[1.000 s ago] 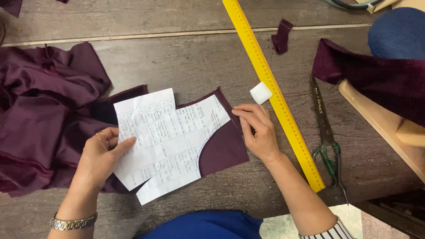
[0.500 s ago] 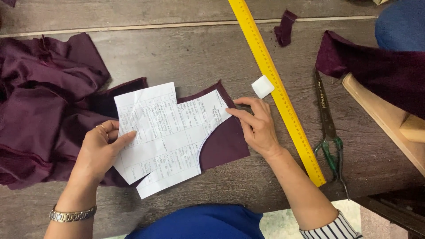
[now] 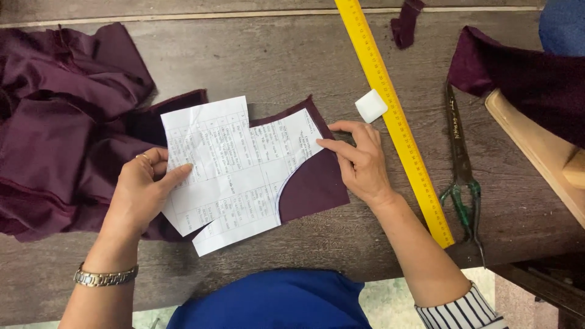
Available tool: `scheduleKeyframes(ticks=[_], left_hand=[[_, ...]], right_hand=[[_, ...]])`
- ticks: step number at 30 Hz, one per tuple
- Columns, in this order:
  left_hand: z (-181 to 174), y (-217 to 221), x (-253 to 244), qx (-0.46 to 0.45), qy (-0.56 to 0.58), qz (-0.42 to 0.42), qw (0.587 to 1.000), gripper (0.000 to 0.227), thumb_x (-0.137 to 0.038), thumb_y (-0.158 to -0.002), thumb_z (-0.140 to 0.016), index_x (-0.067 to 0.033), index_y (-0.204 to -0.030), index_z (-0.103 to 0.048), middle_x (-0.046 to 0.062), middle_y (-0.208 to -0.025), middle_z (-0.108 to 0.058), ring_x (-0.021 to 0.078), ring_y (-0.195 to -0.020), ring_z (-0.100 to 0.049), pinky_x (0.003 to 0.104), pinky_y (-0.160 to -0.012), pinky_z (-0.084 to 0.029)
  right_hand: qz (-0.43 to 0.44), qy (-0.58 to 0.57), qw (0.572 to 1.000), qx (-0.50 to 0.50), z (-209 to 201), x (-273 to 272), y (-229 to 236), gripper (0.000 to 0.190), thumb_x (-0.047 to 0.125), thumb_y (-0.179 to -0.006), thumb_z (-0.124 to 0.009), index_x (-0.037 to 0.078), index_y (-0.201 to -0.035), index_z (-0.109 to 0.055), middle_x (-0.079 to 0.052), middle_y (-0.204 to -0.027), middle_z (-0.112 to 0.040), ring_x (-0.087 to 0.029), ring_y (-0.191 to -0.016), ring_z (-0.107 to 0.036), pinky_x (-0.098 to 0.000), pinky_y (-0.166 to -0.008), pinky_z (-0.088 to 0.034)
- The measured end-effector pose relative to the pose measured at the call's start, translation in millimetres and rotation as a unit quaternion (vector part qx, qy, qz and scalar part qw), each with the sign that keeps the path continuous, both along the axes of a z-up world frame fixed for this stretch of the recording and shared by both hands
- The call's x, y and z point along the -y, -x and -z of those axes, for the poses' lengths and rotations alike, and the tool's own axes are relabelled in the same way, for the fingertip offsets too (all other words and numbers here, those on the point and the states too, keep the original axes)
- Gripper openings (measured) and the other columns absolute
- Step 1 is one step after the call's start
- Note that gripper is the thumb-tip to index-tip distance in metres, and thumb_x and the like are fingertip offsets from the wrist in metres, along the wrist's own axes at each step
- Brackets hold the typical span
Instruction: The person marks a piece of maroon fabric using a white chalk and a yellow ruler, following a paper pattern. They then use green-handled scissors to cut the fabric along the marked lines.
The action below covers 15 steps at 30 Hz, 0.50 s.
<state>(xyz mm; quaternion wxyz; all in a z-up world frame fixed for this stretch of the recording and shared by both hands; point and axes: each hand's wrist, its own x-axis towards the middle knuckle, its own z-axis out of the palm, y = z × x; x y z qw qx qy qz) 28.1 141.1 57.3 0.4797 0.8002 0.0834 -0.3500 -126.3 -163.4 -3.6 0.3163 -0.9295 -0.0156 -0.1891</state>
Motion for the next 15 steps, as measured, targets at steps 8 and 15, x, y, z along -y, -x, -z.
scheduleKeyframes(ticks=[8, 15], left_hand=[[8.1, 0.6, -1.0, 0.083, -0.056, 0.052, 0.994, 0.025, -0.007, -0.086, -0.07, 0.0059, -0.106, -0.065, 0.02, -0.091, -0.071, 0.0274, -0.075, -0.069, 0.043, -0.067, -0.056], [2.3, 0.3, 2.3, 0.081, -0.062, 0.057, 0.993, 0.025, -0.007, -0.086, -0.069, 0.0068, -0.107, -0.065, 0.022, -0.093, -0.071, 0.0286, -0.077, -0.069, 0.045, -0.069, -0.056]], right_hand=[[0.012, -0.027, 0.999, -0.016, 0.2, 0.3, -0.8, 0.039, -0.003, -0.093, -0.045, 0.021, -0.107, -0.073, -0.007, -0.114, -0.059, -0.026, -0.106, -0.054, -0.0393, -0.094, -0.038], [0.011, -0.027, 1.0, -0.012, 1.3, 1.4, -0.5, 0.037, -0.002, -0.093, -0.046, 0.02, -0.107, -0.073, -0.007, -0.114, -0.059, -0.027, -0.108, -0.054, -0.0399, -0.094, -0.038]])
